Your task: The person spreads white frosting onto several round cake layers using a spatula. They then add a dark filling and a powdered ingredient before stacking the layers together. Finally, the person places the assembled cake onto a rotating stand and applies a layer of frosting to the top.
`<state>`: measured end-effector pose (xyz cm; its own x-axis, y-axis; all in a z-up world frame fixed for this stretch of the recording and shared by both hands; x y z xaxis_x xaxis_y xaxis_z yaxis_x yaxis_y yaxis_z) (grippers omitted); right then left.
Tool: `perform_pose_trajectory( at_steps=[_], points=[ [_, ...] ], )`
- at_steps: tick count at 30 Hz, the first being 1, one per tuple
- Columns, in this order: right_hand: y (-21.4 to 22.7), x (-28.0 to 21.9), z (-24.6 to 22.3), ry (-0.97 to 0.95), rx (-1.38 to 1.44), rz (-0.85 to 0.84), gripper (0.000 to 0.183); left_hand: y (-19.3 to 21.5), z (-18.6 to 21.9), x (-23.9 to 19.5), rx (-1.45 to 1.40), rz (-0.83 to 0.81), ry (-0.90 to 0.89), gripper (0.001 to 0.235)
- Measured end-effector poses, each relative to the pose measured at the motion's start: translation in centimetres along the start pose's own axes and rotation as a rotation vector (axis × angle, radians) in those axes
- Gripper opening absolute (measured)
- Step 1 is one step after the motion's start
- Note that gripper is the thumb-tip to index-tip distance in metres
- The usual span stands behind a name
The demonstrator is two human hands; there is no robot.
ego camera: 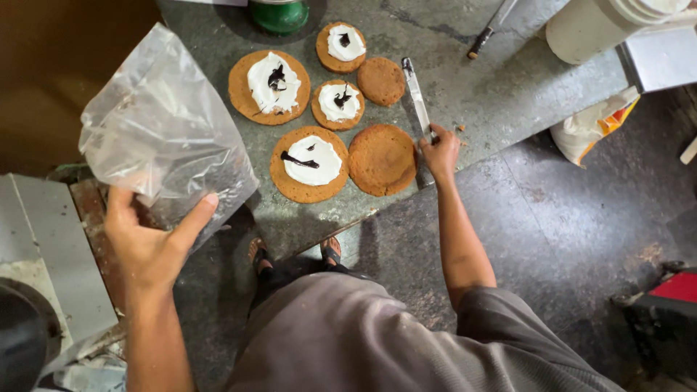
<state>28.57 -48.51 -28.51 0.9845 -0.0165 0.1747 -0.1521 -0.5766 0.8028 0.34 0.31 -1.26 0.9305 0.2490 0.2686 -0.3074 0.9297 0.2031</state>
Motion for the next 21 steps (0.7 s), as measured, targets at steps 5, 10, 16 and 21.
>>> perform_pose_trajectory(
  at_steps=[5, 10, 16, 21],
  points=[
    [0.7, 1.3, -2.3, 0.115, -0.171, -0.048, 0.043, 0.4, -1.8, -0.4, 0.113, 0.012, -0.023, 0.053],
    [4.2, 0.6, -14.0, 0.227, -0.071, -0.021, 0.051, 0.4, -1.3, 1.9, 0.145, -0.005, 0.02, 0.05],
    [0.1, -8.2, -34.6, -0.282, 1.555, -0.825, 0.073, -2.1, -2.9, 3.4, 0.145, -0.073, -0.268, 0.052],
    [-2.1, -10.5, -39.7, -0.22, 1.559, -0.761, 0.074, -3.3, -11.6, 5.7, -0.656, -0.101, 0.479, 0.08]
  ],
)
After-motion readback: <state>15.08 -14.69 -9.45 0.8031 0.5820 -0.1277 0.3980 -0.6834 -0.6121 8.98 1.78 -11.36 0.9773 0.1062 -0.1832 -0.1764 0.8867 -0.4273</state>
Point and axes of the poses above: each hand's wrist, its own x-axis towards the middle knuckle, its own y-axis out of the back of the hand, z = x × y, the point moved 1 cm from there along x, towards the middle knuckle, and after that the axes turned 12 degrees about -z, right-handed, at the moved point
